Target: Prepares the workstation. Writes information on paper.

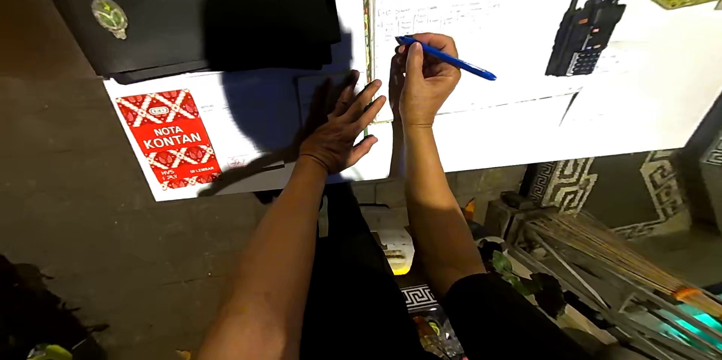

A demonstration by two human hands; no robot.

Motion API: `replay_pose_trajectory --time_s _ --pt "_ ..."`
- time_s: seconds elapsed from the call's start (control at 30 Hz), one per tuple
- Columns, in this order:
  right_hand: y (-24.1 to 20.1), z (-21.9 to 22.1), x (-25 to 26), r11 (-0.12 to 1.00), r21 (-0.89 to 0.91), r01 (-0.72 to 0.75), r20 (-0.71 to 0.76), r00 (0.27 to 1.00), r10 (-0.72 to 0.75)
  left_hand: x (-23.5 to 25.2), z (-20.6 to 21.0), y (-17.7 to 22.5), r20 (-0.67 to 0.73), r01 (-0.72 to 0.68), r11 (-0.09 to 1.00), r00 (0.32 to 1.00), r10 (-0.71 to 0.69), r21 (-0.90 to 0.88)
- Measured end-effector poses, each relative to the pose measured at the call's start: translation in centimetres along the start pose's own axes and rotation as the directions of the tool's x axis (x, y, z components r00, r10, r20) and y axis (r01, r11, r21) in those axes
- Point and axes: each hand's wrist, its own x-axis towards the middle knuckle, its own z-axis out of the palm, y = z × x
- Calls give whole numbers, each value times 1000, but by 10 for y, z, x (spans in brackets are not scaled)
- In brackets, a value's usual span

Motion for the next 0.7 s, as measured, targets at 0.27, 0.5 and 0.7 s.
replay_pose_trajectory --time_s 0.27,0.5,0.7 --pt "0 -1 1 999 -33 12 -13 1000 -12 2 -1 1 20 2 1000 1000 -1 -26" --pt "-2 1 1 1000 4 -9 -6 1000 9 1 -4 4 9 16 1000 1000 -16 -22" --pt "-1 0 0 1000 -13 -8 8 1000 8 0 -3 3 18 13 1000 1000 -13 0"
